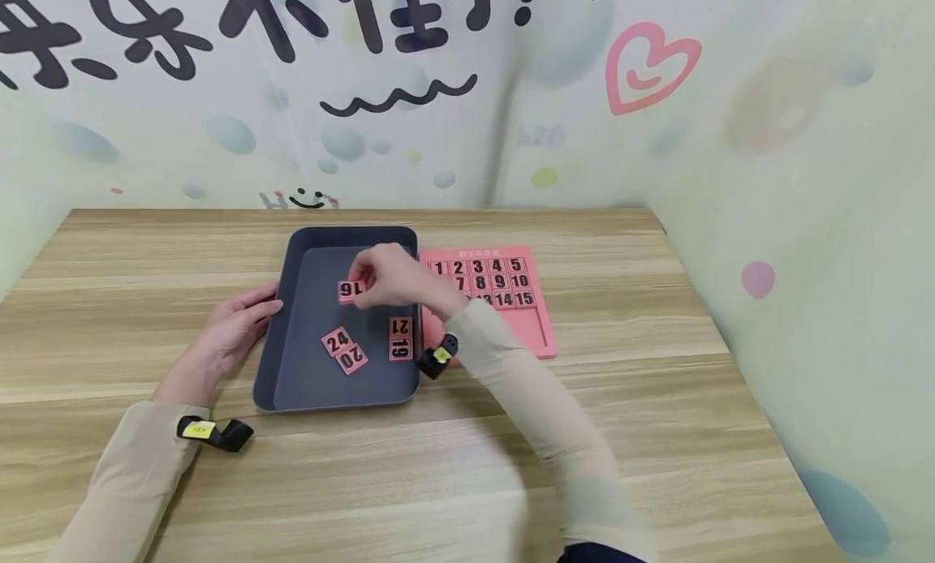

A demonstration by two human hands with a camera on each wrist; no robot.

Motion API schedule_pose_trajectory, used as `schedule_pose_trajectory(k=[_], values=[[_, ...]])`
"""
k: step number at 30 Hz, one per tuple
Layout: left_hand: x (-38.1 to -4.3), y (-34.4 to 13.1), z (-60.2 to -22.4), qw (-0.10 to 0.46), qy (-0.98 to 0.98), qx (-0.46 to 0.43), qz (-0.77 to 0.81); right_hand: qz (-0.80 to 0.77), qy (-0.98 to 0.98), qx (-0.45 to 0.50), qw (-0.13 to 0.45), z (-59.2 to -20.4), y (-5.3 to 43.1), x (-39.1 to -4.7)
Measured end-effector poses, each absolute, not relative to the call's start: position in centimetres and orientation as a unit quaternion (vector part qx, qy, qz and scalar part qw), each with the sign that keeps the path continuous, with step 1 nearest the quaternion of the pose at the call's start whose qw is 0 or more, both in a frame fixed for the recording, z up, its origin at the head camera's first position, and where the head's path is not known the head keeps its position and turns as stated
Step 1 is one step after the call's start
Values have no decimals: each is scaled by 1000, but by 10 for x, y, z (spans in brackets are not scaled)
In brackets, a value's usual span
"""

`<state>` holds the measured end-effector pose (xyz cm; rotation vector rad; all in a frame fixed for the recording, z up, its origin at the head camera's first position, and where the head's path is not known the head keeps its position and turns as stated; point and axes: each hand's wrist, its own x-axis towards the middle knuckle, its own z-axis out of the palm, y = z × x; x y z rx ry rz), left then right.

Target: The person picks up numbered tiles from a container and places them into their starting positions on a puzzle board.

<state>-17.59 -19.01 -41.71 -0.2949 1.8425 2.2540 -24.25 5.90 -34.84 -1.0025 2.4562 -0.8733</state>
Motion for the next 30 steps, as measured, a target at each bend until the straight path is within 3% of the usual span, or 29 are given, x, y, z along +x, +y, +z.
schedule_pose_trajectory(k=[15,30], values=[[-176,-190,-417,112,627,-103,764,-326,889,-296,123,-372,157,-220],[-176,-189,-417,116,633,-106,758,-270,904,-305,129,-400,177,-208]])
